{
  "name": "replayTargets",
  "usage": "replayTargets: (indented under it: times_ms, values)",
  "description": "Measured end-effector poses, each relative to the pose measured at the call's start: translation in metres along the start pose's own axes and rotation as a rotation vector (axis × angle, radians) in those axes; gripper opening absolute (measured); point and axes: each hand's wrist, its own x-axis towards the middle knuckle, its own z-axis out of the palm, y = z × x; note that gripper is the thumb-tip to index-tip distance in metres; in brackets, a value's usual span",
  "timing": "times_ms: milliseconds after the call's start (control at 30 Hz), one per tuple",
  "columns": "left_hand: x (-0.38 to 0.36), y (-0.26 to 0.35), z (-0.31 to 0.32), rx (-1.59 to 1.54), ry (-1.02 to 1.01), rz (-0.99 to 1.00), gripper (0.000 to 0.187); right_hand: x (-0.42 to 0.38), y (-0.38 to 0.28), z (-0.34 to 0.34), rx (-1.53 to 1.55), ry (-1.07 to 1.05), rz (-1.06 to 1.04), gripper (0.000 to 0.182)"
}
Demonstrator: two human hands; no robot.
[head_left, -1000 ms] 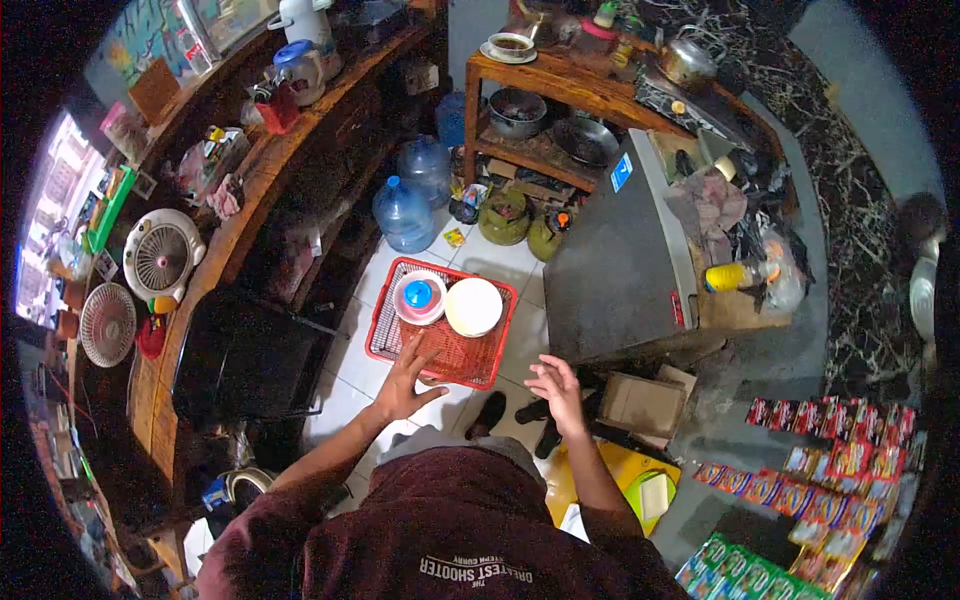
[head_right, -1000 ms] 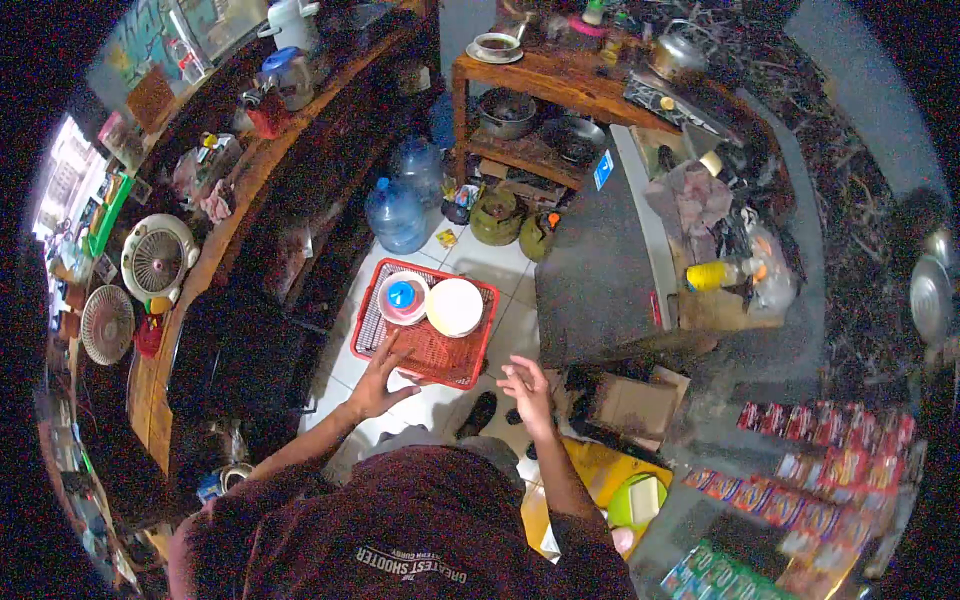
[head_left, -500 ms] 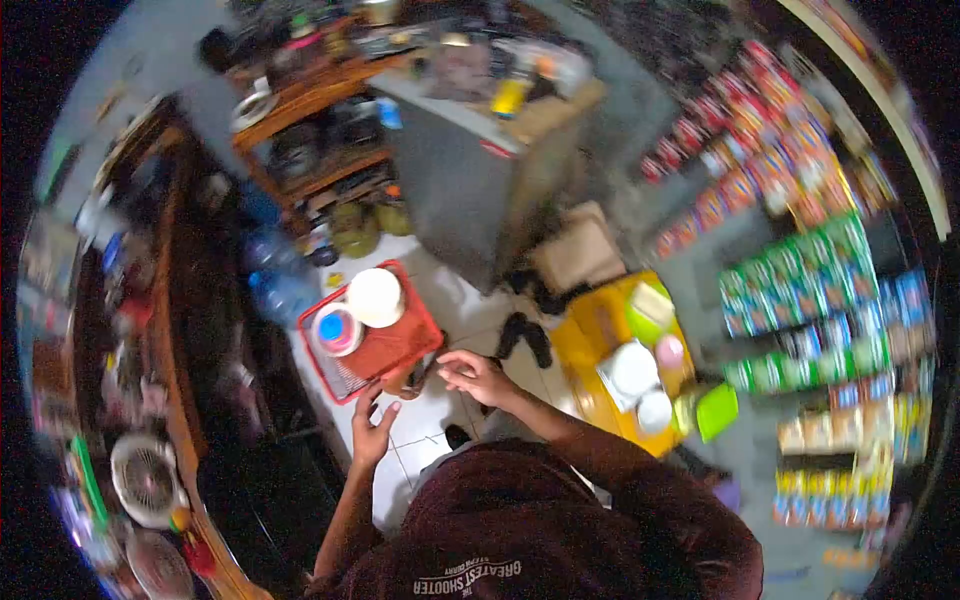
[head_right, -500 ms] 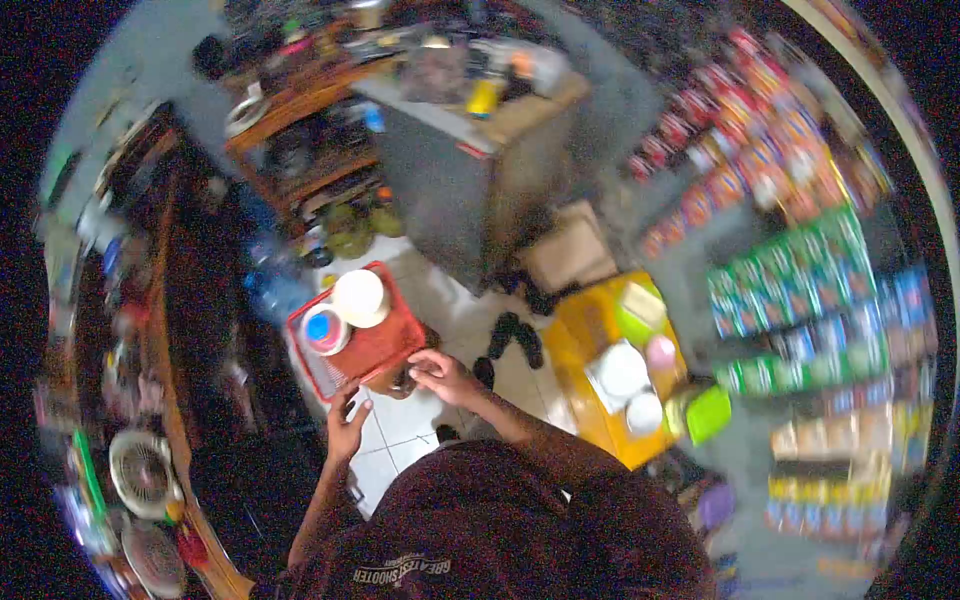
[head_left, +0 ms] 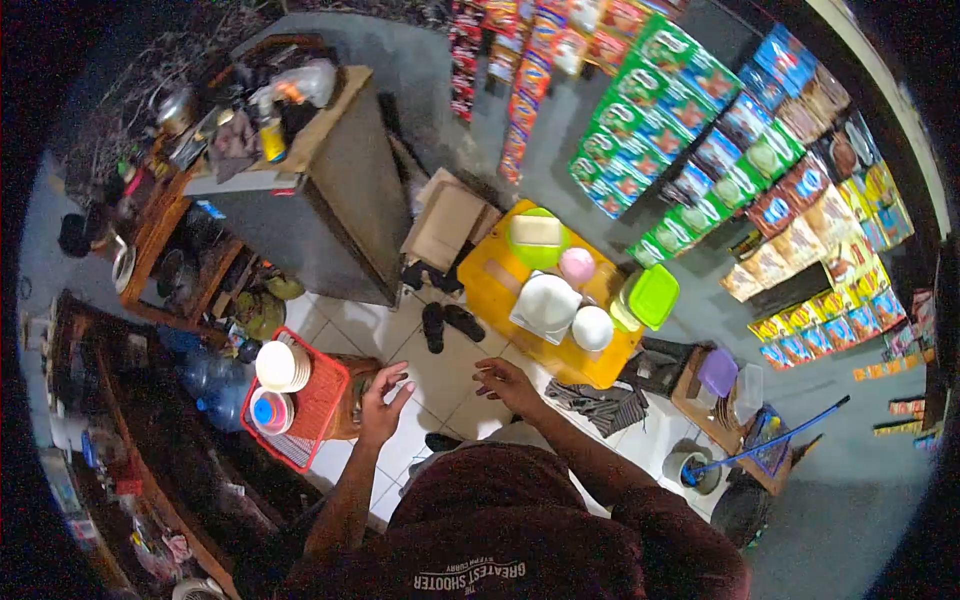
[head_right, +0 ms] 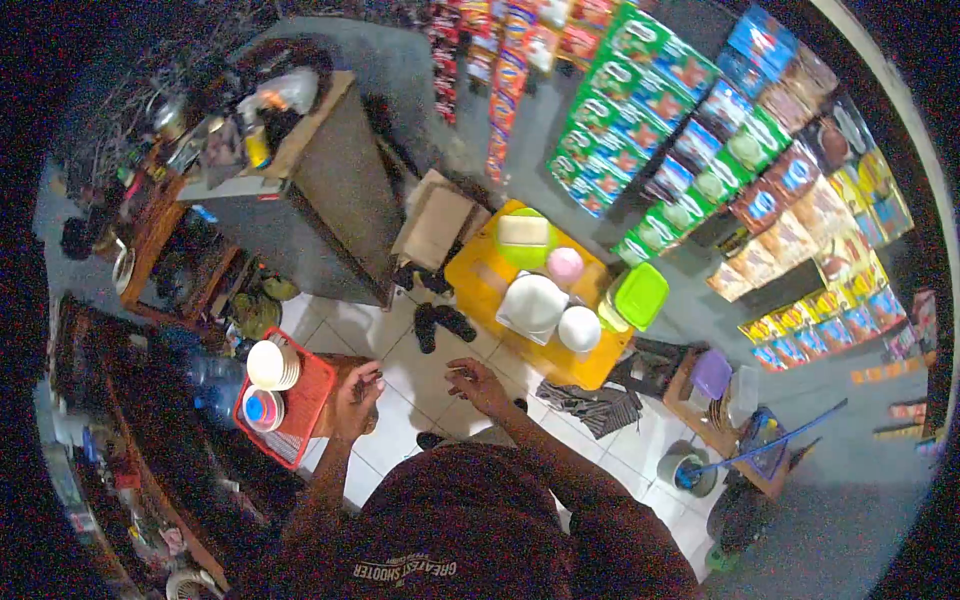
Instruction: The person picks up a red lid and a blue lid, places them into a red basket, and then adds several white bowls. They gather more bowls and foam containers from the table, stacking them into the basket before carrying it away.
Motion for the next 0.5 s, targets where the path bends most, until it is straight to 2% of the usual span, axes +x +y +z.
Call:
replayTargets:
  times_ms: [100,200,333,367,500]
  values:
    - [0.022,0.002,0.044,0.124,-0.096,0.025,0.037,-0.018,0.003,-0.037,-0.029,0.081,0.018,0.034]
    - [0.039,0.028,0.095,0.148,-0.194,-0.081,0.036,-0.040,-0.002,-0.081,-0.022,0.130,-0.019,0.034]
    - [0.065,0.024,0.162,0.099,-0.326,-0.063,0.034,-0.057,0.008,-0.148,0.023,0.248,0.002,0.034]
    - [0.069,0.034,0.176,0.114,-0.340,-0.068,0.034,-0.060,0.007,-0.164,-0.002,0.271,0.088,0.040]
    - [0.085,0.037,0.214,0.069,-0.350,-0.090,0.033,-0.063,0.009,-0.204,0.053,0.330,0.097,0.041]
